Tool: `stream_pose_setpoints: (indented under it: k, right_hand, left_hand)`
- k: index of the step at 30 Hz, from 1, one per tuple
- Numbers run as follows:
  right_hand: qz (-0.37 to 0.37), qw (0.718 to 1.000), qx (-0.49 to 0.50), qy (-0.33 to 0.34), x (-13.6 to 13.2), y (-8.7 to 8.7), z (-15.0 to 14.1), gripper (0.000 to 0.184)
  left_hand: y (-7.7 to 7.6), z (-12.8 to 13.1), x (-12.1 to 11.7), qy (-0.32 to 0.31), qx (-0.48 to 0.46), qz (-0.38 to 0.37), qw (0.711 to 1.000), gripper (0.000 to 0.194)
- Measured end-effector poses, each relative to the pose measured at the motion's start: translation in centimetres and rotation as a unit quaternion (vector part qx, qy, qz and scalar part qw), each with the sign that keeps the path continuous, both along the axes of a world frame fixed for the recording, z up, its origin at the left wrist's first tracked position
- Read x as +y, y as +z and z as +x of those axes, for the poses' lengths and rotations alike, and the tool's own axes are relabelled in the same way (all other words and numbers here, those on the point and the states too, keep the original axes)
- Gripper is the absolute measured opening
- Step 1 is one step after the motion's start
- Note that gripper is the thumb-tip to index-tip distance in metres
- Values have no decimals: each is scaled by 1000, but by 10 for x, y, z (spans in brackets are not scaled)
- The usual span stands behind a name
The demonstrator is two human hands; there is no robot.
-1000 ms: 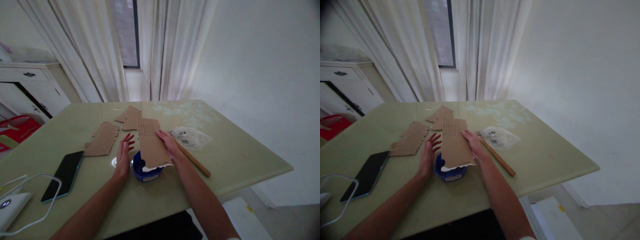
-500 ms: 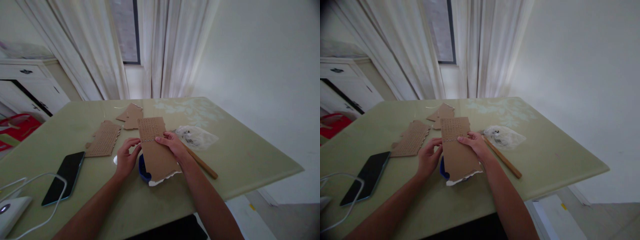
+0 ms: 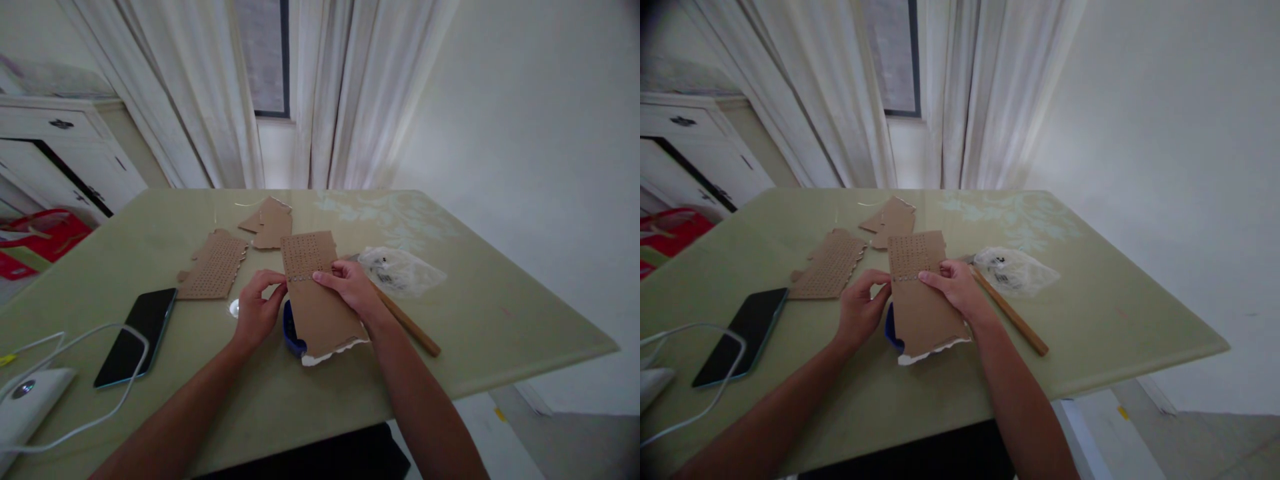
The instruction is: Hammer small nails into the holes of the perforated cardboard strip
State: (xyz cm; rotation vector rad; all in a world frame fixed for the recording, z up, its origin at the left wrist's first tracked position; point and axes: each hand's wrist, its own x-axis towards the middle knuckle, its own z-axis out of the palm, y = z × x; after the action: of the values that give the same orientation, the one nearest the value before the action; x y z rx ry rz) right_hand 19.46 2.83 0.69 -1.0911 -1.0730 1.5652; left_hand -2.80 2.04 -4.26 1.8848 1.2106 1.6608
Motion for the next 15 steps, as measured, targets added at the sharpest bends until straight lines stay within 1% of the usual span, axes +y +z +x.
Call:
stream_pose_setpoints:
  k: [3,5,8,9,11,13,15]
  right_hand:
    - [-1,1000,14,-1,1,-1,0,53]
    - [2,1000,26,-11,2,-1,1,54]
    - [4,999,37,-39,3,-1,3,56]
    - [6,998,38,-46,3,-1,4,55]
    - [12,998,32,-43,2,0,5,53]
    - [20,999,19,-27,0,1,5,51]
    - [26,1000,5,-11,-3,1,4,50]
  left_hand:
    - [3,0,0,1,19,8,1000,11]
    - [6,0,-1,5,34,8,999,6]
    - [12,-3,-3,30,42,24,998,27]
    - [14,-4,-5,37,50,39,997,30]
    - [18,-6,-7,38,82,74,993,27]
    - [20,-8,-7,32,114,99,988,20]
    - [21,-8,-6,34,127,119,984,13]
